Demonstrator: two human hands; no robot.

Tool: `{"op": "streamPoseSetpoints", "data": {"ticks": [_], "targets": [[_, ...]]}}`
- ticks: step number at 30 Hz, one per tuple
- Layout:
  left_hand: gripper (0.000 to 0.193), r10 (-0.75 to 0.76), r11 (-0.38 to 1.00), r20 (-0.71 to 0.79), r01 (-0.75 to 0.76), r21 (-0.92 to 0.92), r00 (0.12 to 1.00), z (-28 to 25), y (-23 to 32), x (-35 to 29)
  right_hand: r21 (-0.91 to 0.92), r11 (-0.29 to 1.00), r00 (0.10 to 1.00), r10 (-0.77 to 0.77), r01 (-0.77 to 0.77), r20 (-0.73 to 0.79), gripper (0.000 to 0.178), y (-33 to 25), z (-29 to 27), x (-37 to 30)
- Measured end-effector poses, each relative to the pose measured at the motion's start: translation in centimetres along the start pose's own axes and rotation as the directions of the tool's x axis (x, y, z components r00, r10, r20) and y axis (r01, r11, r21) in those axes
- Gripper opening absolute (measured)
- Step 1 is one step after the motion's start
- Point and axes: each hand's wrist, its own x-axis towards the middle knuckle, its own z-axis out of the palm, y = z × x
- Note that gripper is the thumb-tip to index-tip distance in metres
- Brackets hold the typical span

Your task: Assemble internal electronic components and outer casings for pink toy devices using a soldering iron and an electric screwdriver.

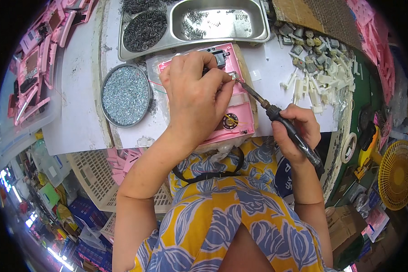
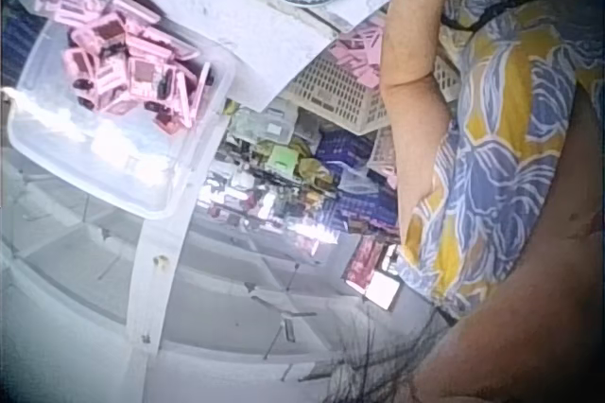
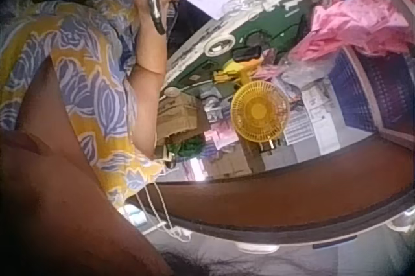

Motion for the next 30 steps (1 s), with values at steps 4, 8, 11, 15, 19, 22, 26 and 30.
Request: {"op": "streamPoseSetpoints", "data": {"ticks": [4,8,11,15,19,22,26,30], "targets": [[0.012,-0.018,0.999,0.001,0.018,-0.030,1.000,0.3,-0.2,-0.2,0.052,0.994,0.995,0.093,-0.092,-0.027,0.030,-0.7,-0.5,-0.2],[0.011,-0.020,0.999,-0.007,0.020,-0.029,1.000,0.4,-0.2,-0.4,0.062,0.995,0.995,0.087,-0.084,-0.040,0.031,-0.5,-0.4,-0.3],[0.011,-0.014,0.999,-0.011,0.013,-0.033,1.000,0.4,-0.2,-0.4,0.044,0.997,0.997,0.072,-0.071,-0.029,0.031,-0.4,-0.5,-0.2],[0.010,-0.008,0.999,-0.012,0.007,-0.033,1.000,0.3,-0.3,-0.4,0.061,0.994,0.993,0.093,-0.088,-0.071,0.031,-0.7,-0.8,-0.1],[0.010,-0.014,0.999,-0.017,0.014,-0.051,1.000,0.4,-0.4,-0.4,0.045,0.994,0.991,0.103,-0.099,-0.089,0.031,-0.7,-1.1,0.0],[0.009,-0.026,0.998,-0.021,0.025,-0.049,0.999,0.5,-0.3,-0.4,0.040,0.995,0.992,0.096,-0.093,-0.077,0.031,-0.5,-1.2,-0.1],[0.010,-0.012,0.999,0.010,0.012,0.047,1.000,0.2,0.4,0.6,0.047,0.993,0.990,0.112,-0.109,-0.082,0.030,-0.5,-0.8,0.3],[0.010,0.007,0.991,0.028,-0.011,0.130,1.000,0.2,0.8,1.1,0.026,0.995,0.994,0.096,-0.095,-0.050,0.030,-0.5,-0.3,1.0]]}}
